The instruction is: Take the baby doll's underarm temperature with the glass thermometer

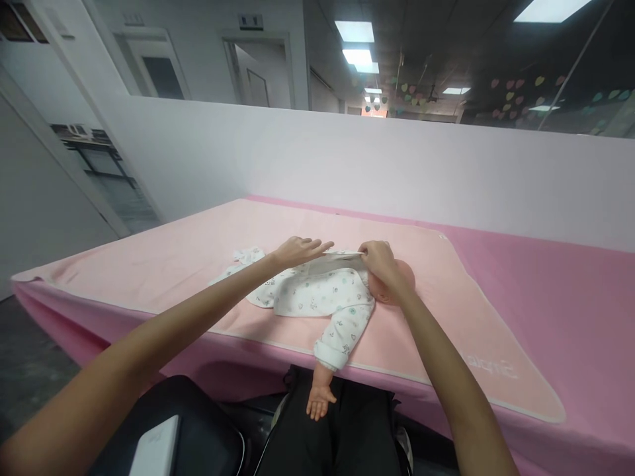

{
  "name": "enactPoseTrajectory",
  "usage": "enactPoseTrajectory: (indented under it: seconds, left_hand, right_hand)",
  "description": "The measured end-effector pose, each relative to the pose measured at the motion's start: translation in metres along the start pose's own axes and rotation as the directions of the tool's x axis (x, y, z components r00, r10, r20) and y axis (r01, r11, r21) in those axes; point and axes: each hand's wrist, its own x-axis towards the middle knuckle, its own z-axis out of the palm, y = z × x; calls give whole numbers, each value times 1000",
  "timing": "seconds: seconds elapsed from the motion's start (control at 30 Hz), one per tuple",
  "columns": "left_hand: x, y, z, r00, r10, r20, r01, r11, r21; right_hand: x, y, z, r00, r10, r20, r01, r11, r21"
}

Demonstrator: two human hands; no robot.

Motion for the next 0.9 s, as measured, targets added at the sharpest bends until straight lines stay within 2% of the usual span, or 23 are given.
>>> enactPoseTrajectory:
  seconds: [0.13, 0.27, 0.33, 0.4, 0.47, 0.53, 0.57, 0.6, 0.63, 0.7, 0.77, 0.8, 0.9]
  left_hand:
    - [-30, 3, -4, 996, 92, -21, -93, 996, -12]
    - [-53, 11, -13, 957, 289, -3, -289, 956, -40]
    - [-57, 13, -17, 931, 366, -11, -365, 927, -79]
    - [-52, 12, -20, 929, 367, -48, -370, 921, -122]
    - [-38, 11, -20, 958, 271, -97, -284, 945, -162]
    - [-15, 13, -15, 988, 82, -129, -108, 971, -211]
    - [-1, 16, -10, 991, -48, -125, 17, 970, -241]
    - [13, 20, -4, 976, -188, -105, 153, 948, -280]
    - [26, 25, 4, 942, -329, -72, 289, 899, -328]
    - [49, 36, 22, 830, -556, 47, 522, 742, -420]
    - [63, 44, 42, 769, -599, 225, 625, 628, -464]
    - [67, 47, 51, 749, -579, 322, 658, 599, -456]
    - [67, 46, 70, 712, -528, 463, 701, 568, -431]
  right_hand:
    - [-19, -2, 9, 990, -136, 43, 139, 986, -97]
    - [-40, -9, 16, 966, -252, 61, 259, 942, -215]
    - [-48, -8, 14, 966, -258, 15, 256, 947, -194]
    - [-53, 1, 7, 976, -202, -84, 190, 973, -130]
    - [-55, 15, 0, 976, -55, -212, 52, 998, -18]
    - [-53, 34, -4, 950, 143, -277, -106, 984, 143]
    - [-51, 44, -4, 934, 235, -267, -174, 957, 234]
    - [-49, 53, -3, 921, 312, -231, -228, 916, 329]
    - [-46, 62, 0, 913, 368, -176, -265, 864, 428]
    - [-40, 75, 7, 902, 428, -65, -301, 727, 617]
    - [-37, 84, 14, 890, 455, 15, -307, 575, 759]
    - [-37, 86, 17, 884, 465, 38, -303, 512, 804]
    - [-41, 86, 22, 866, 491, 96, -304, 365, 880]
